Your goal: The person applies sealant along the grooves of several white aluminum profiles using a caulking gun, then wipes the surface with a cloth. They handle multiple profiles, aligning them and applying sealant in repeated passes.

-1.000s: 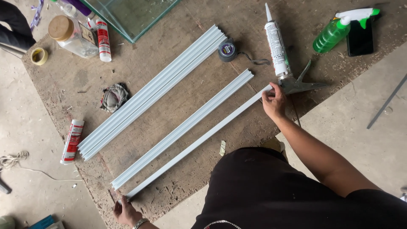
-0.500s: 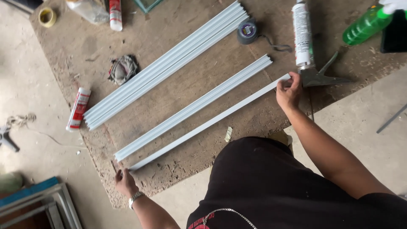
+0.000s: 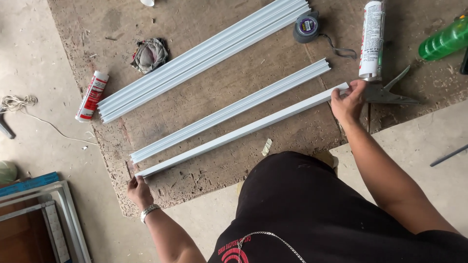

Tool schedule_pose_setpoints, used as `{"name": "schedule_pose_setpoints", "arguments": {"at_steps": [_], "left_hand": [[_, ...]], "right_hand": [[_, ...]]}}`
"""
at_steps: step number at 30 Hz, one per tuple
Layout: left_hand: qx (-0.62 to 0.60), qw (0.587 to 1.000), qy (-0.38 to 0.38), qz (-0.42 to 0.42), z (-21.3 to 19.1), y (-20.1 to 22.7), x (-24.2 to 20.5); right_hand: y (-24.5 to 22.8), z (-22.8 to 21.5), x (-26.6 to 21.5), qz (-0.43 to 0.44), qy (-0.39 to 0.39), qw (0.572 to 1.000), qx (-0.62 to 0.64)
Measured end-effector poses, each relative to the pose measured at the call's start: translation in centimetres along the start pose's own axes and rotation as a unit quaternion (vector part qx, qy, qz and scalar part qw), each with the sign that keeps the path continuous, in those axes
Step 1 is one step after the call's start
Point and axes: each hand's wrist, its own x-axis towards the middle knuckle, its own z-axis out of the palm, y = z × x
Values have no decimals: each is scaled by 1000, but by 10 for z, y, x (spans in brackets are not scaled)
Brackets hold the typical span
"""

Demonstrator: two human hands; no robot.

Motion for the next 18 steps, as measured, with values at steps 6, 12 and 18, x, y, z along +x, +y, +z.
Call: {"name": "schedule_pose_setpoints", "arguments": {"at_steps": [6, 12, 18], "left_hand": [[191, 981, 19, -3, 5, -18, 41], [210, 975, 52, 38, 19, -17, 38], [49, 998, 43, -22, 13, -10, 12]], "right_hand": [[10, 13, 33, -54, -62, 980, -183], [43, 34, 38, -1, -92, 969, -231], [75, 32, 22, -2, -47, 996, -71]]}}
